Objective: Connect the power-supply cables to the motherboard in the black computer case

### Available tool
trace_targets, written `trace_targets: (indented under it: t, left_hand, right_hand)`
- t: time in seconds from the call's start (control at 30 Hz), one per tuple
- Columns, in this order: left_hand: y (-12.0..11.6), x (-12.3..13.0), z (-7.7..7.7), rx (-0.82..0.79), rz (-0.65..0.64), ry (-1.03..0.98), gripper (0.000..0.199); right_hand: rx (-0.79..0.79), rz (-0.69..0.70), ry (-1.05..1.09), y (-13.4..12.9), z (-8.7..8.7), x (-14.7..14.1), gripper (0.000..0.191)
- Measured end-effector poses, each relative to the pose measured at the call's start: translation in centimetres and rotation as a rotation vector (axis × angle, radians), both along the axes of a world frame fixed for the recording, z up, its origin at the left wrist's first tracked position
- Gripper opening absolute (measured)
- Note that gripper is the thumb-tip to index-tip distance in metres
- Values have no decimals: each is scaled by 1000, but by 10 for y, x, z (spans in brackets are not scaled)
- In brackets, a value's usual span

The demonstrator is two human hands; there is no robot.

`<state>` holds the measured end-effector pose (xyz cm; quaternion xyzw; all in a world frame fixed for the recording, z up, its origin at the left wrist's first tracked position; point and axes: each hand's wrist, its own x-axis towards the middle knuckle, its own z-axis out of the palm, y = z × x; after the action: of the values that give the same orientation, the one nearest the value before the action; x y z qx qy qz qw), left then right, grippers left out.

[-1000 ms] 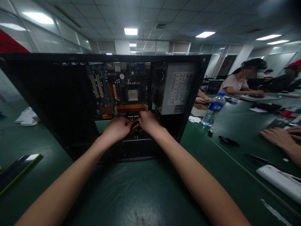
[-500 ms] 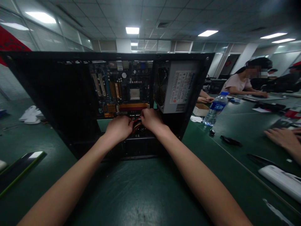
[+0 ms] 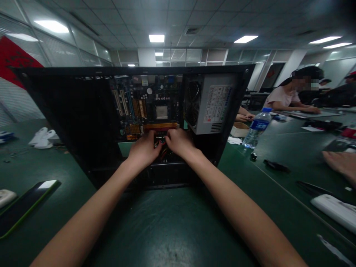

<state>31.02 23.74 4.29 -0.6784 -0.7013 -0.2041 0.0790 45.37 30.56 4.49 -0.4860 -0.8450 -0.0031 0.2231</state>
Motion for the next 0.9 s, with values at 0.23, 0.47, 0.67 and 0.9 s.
trace_targets:
  t: [0.23, 0.47, 0.67, 0.9]
  left_hand:
    - [5, -1, -3, -57, -96, 66, 28]
    - [5, 0, 1, -81, -158, 71, 31]
    - [7, -1, -2, -82, -165, 64, 28]
    - [15, -4, -7, -86, -218, 38, 30]
  right_hand:
    - [2, 298, -27, -6, -1, -4, 29]
    - [34, 405, -80, -5, -1, 0, 30]
    - [-41, 456, -50, -1, -5, -2, 29]
    - [-390, 431, -248, 2, -9, -1, 28]
